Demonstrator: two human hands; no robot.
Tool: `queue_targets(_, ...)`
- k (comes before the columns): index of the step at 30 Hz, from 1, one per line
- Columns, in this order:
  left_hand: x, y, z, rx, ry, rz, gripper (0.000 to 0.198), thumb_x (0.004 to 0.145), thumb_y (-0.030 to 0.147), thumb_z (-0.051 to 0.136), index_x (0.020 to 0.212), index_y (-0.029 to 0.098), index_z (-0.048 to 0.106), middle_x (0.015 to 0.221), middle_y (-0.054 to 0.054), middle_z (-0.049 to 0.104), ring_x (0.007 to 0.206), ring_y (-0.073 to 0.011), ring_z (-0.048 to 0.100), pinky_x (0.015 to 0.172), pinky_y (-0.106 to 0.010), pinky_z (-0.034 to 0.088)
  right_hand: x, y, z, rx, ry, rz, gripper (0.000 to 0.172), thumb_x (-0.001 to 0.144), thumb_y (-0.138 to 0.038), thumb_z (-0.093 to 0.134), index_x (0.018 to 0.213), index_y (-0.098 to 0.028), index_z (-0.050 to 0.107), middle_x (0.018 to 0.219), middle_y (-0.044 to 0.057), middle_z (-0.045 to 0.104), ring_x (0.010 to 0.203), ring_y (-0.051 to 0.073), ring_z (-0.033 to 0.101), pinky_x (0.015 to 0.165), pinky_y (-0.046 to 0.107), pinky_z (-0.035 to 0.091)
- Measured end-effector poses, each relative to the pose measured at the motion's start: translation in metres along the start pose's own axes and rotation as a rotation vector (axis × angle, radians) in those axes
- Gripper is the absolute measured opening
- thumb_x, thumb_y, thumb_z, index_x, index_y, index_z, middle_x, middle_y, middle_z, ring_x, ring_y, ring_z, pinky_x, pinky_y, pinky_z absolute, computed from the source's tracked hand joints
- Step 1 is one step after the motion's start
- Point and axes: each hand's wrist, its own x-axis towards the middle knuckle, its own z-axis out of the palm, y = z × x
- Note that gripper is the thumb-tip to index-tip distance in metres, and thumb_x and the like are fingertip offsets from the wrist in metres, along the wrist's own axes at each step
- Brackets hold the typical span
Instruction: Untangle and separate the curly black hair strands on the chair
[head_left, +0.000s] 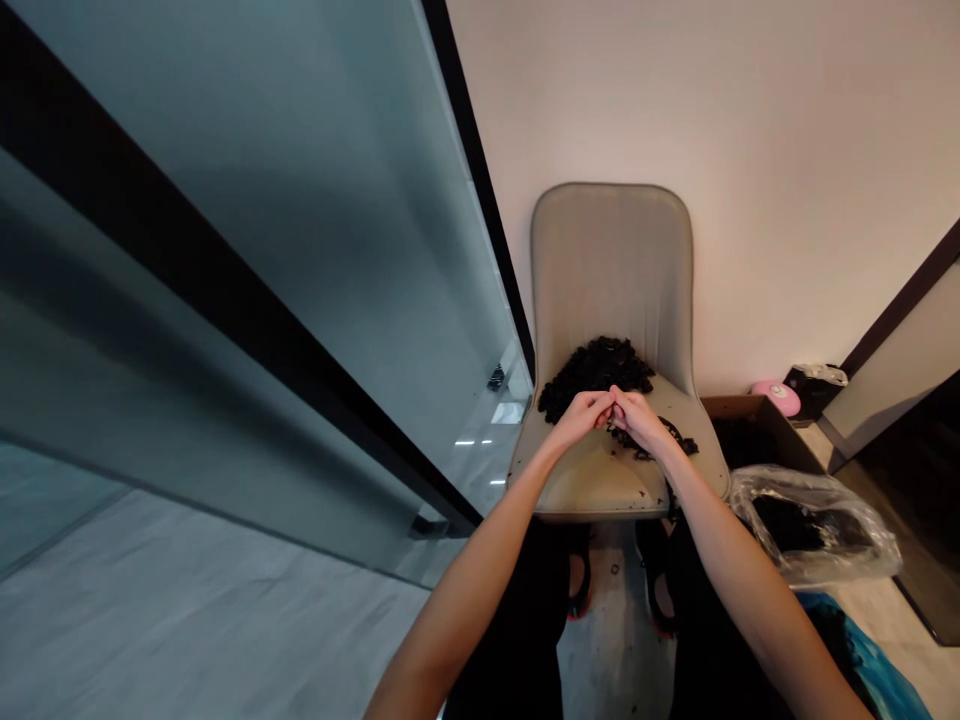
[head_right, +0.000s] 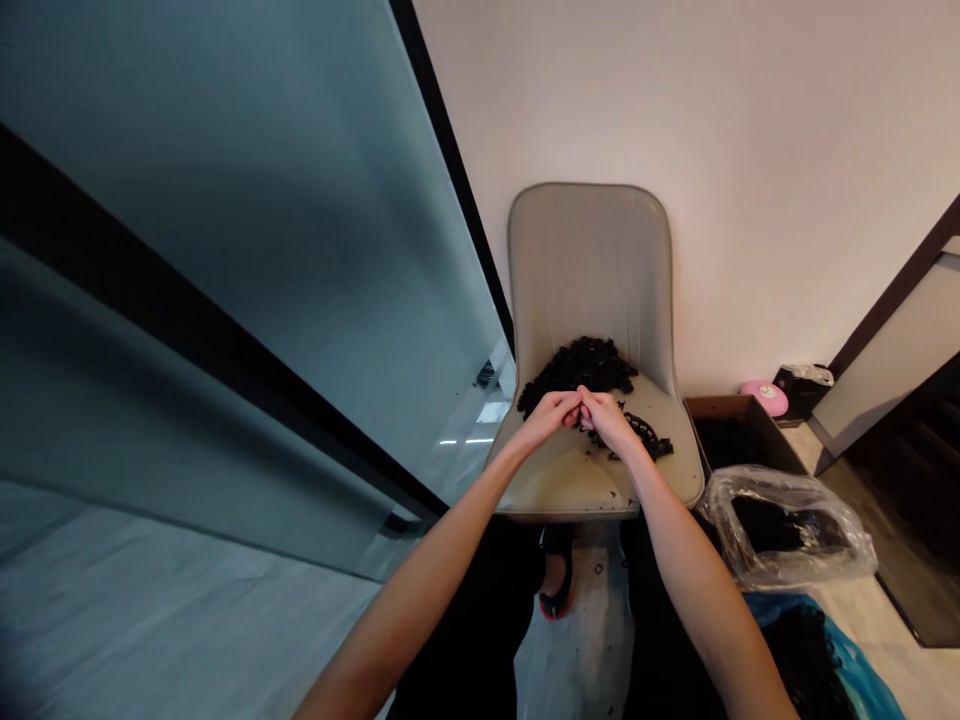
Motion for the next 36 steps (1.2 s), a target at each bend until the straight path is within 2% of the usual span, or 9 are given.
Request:
queue_targets(7,0.007,-0.018,0.007,-0.249,0.209,-0.073,0.046,0.079,0.051,0.064,0.055,0.020,0.040,0.054,0.005,0.035,0.049,-0.0077,0.032,0.049,-0.023,0.025,0.004,0.004,0.023,0.198,0.106,0.017,0.067,0.079,-0.076,0.063,0.051,-0.024,0.032,0.043,-0.009,0.022,0.043,0.008,0.023,0.049,0.028,0.023)
queue_targets(11,0.011,-0.016,0.015,-0.320,0.325,-0.099,0.041,0.084,0.045,0.056,0.058,0.022,0.035,0.053,0.005,0.034,0.049,-0.0085,0.034,0.050,-0.024,0.031,0.007,0.003,0.027,0.211,0.186,0.022,0.067,0.086,-0.074,0.057,0.052,-0.024,0.027,0.044,-0.008,0.020,0.043,0.008,0.022,0.047,0.028,0.023)
queue_targets(14,0.014,-0.013,0.016,-0.313,0.345,-0.122,0.045,0.092,0.048,0.043,0.058,0.023,0.030,0.052,0.004,0.034,0.047,-0.0089,0.030,0.049,-0.025,0.031,0.008,0.001,0.024,0.190,0.196,-0.008,0.066,0.086,-0.073,0.056,0.053,-0.024,0.027,0.046,-0.008,0.021,0.042,0.008,0.023,0.046,0.028,0.023)
queue_targets(18,0.015,-0.010,0.011,-0.014,0.271,-0.097,0.052,0.095,0.055,0.043,0.055,0.022,0.041,0.049,0.002,0.040,0.046,-0.0103,0.035,0.049,-0.027,0.030,0.009,0.004,0.014,0.105,0.201,-0.017,0.067,0.082,-0.079,0.056,0.052,-0.024,0.034,0.046,-0.007,0.029,0.042,0.008,0.028,0.047,0.028,0.022)
queue_targets(22,0.011,-0.008,0.006,0.194,0.310,0.057,0.033,0.088,0.048,0.061,0.072,0.019,0.059,0.061,0.002,0.055,0.054,-0.0109,0.047,0.052,-0.025,0.033,0.010,0.009,-0.001,-0.086,0.221,-0.012,0.069,0.080,-0.084,0.050,0.050,-0.024,0.039,0.041,-0.006,0.030,0.040,0.009,0.030,0.047,0.028,0.021)
queue_targets(25,0.007,-0.004,0.005,0.171,0.227,0.070,0.024,0.087,0.044,0.064,0.084,0.020,0.062,0.066,0.002,0.061,0.053,-0.0112,0.051,0.051,-0.024,0.037,0.008,0.009,-0.012,-0.215,0.199,-0.018,0.071,0.079,-0.088,0.046,0.049,-0.024,0.040,0.040,-0.005,0.034,0.041,0.010,0.033,0.049,0.029,0.026)
queue_targets(30,0.006,-0.001,0.005,0.089,0.131,0.038,0.027,0.080,0.044,0.073,0.084,0.018,0.064,0.069,-0.001,0.066,0.057,-0.0124,0.056,0.056,-0.026,0.042,0.003,0.000,-0.018,-0.230,0.161,-0.033,0.070,0.078,-0.087,0.048,0.048,-0.023,0.042,0.041,-0.004,0.038,0.042,0.010,0.035,0.050,0.029,0.027)
queue_targets(32,0.009,-0.003,0.003,-0.013,0.161,0.010,0.028,0.079,0.044,0.073,0.082,0.017,0.064,0.068,-0.001,0.065,0.054,-0.0105,0.053,0.056,-0.025,0.040,0.001,-0.005,-0.017,-0.181,0.156,-0.045,0.067,0.081,-0.082,0.049,0.050,-0.023,0.041,0.041,-0.004,0.036,0.042,0.010,0.033,0.050,0.029,0.025)
queue_targets(36,0.016,-0.009,0.002,-0.290,0.321,-0.026,0.029,0.077,0.043,0.073,0.084,0.016,0.065,0.068,0.000,0.063,0.051,-0.0067,0.047,0.055,-0.024,0.037,0.002,-0.009,-0.011,-0.126,0.210,-0.060,0.063,0.085,-0.076,0.049,0.051,-0.024,0.040,0.042,-0.005,0.034,0.042,0.010,0.033,0.050,0.029,0.025)
